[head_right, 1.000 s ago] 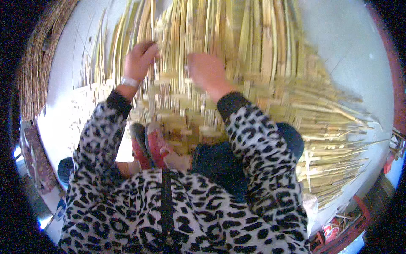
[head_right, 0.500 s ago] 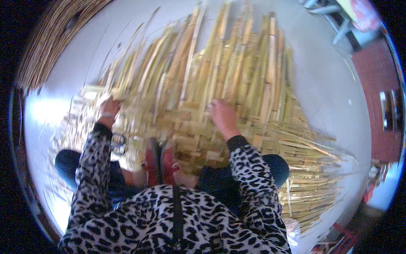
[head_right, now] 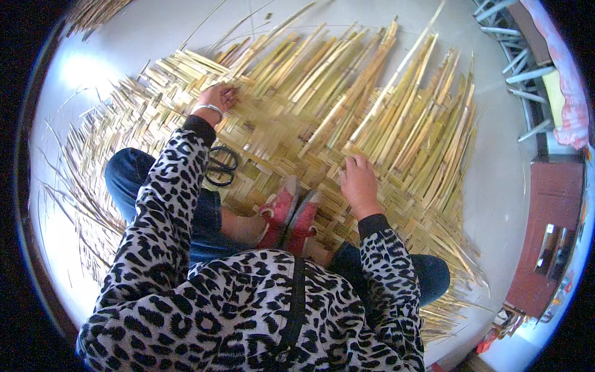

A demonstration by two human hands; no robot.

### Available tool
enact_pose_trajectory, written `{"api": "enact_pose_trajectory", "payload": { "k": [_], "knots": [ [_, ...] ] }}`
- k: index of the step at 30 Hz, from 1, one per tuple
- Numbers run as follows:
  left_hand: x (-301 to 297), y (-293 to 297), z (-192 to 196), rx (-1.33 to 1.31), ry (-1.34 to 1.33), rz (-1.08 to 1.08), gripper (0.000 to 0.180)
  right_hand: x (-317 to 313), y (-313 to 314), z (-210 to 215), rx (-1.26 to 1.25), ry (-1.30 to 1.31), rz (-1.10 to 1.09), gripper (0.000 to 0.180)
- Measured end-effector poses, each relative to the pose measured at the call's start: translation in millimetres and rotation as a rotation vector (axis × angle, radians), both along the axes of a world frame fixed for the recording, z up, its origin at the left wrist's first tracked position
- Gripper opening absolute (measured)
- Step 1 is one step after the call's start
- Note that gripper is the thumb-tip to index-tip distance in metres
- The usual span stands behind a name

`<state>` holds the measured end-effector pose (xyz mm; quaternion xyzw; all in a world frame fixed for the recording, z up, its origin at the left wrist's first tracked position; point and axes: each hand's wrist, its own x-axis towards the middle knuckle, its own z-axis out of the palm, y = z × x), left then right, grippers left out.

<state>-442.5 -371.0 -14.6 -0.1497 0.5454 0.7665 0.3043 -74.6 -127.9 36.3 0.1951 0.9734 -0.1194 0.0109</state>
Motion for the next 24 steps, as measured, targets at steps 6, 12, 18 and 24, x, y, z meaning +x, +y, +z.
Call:
{"api": "enact_pose_trajectory", "payload": {
  "k": [6,12,18,24],
  "knots": [
    [24.0,-16.3,28.7,-0.823,0.917,-0.548,0.041,-14.4,-11.5,13.4,0.049,-0.135,0.033,0.040],
    [79.5,-70.1,73.7,-1.151,1.512,-1.462,0.032,-36.4,-41.8,23.4,-0.039,-0.154,-0.101,0.037],
    [94.7,-78.6,86.0,-1.157,1.337,-1.341,0.024,-72.2,-122.6,39.4,-0.172,-0.005,0.178,0.034],
    [78.1,-102.0,82.0,-0.916,0.795,-0.859,0.032,-119.1,-176.4,20.6,0.053,-0.136,0.307,0.021]
  ]
}}
